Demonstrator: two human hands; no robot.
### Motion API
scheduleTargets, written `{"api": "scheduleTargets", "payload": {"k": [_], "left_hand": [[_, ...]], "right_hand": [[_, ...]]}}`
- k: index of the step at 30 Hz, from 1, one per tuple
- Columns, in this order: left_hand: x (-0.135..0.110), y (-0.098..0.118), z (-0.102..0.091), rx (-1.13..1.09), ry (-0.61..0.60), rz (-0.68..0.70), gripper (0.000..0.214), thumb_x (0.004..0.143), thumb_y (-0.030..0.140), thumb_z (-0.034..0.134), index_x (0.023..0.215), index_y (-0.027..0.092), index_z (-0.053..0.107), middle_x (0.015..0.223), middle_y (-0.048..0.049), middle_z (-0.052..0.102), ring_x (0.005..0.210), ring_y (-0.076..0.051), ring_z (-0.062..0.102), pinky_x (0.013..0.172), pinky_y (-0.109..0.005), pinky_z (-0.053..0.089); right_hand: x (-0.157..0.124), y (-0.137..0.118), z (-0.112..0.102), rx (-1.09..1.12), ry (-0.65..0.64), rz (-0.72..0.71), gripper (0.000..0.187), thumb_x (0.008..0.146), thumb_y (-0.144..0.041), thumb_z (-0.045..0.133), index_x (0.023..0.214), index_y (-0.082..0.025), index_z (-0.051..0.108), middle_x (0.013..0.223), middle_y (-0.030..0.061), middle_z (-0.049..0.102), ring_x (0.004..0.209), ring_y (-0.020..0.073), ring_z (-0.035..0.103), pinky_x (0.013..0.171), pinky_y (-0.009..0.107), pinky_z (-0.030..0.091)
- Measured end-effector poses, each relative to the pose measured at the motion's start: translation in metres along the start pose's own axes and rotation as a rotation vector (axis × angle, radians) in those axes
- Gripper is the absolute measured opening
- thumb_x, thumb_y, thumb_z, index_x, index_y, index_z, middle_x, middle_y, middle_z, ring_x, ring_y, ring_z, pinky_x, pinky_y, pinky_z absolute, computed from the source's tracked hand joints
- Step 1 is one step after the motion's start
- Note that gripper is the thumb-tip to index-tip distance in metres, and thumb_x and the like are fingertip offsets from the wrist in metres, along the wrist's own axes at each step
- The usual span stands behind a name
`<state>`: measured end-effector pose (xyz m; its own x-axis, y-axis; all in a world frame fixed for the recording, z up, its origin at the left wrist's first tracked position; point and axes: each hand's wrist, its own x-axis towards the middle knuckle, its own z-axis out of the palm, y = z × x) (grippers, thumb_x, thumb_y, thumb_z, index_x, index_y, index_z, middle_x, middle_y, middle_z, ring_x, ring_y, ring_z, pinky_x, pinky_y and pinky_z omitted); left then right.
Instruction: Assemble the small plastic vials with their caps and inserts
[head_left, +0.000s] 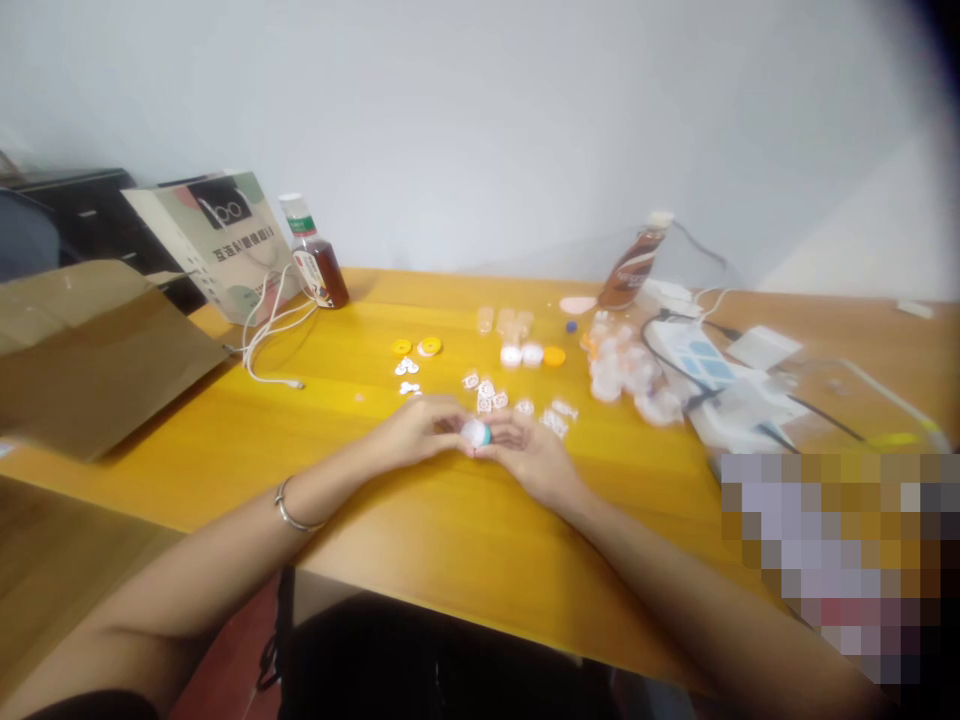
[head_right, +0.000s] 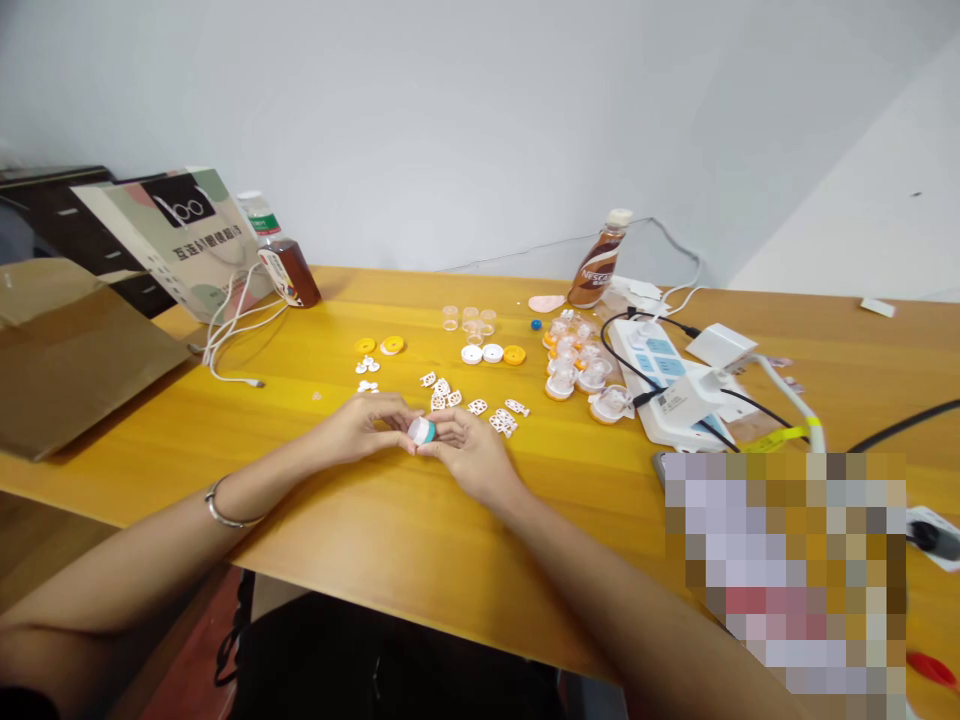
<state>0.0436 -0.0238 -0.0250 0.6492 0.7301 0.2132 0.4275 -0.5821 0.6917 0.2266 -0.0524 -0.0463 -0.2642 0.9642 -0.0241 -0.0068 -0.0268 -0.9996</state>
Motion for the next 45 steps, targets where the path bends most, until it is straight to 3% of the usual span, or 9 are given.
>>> {"api": "scheduleTargets", "payload": {"k": [8,16,23,30,45], "left_hand": [[0.000,-0.002,0.000,-0.006,0.008,0.025,0.020,0.071,0.031,0.067,0.080,0.014,0.065,0.075,-0.0025,0.062,0.070,-0.012,0.058,0.066,-0.022,0.045],[0.000,-0.005,0.006,-0.118,0.021,-0.107,0.020,0.069,0.030,0.068,0.079,0.013,0.066,0.074,-0.0033,0.066,0.067,-0.012,0.059,0.063,-0.022,0.045],[0.001,-0.013,0.009,-0.320,0.009,-0.221,0.026,0.069,0.030,0.067,0.087,0.011,0.065,0.083,-0.0073,0.069,0.073,-0.014,0.062,0.070,-0.025,0.048],[0.003,-0.016,0.009,-0.276,-0.022,-0.244,0.032,0.074,0.037,0.062,0.092,0.012,0.065,0.087,-0.0081,0.069,0.076,-0.015,0.063,0.070,-0.025,0.049],[0.003,-0.004,0.001,-0.111,-0.023,-0.085,0.021,0.074,0.030,0.064,0.085,0.012,0.064,0.081,-0.0056,0.065,0.073,-0.014,0.060,0.070,-0.026,0.048]], "right_hand": [[0.001,0.001,-0.001,0.011,-0.005,0.007,0.027,0.057,-0.011,0.069,0.081,-0.020,0.059,0.074,-0.0029,0.067,0.073,0.0127,0.063,0.079,0.030,0.048],[0.001,0.001,-0.002,-0.041,-0.027,-0.011,0.024,0.060,-0.014,0.068,0.082,-0.019,0.060,0.077,-0.0003,0.067,0.075,0.0133,0.063,0.080,0.032,0.048],[0.001,0.002,-0.004,-0.068,-0.061,-0.009,0.026,0.061,-0.018,0.069,0.085,-0.019,0.060,0.083,0.0019,0.068,0.078,0.0142,0.063,0.083,0.034,0.048],[0.002,0.005,-0.002,-0.069,-0.020,-0.022,0.025,0.061,-0.020,0.069,0.085,-0.019,0.059,0.082,0.0020,0.068,0.077,0.0142,0.063,0.082,0.033,0.049],[0.002,-0.002,-0.001,-0.040,-0.024,0.028,0.027,0.060,-0.017,0.069,0.086,-0.018,0.063,0.085,0.0029,0.070,0.081,0.0155,0.064,0.087,0.035,0.047]]}}
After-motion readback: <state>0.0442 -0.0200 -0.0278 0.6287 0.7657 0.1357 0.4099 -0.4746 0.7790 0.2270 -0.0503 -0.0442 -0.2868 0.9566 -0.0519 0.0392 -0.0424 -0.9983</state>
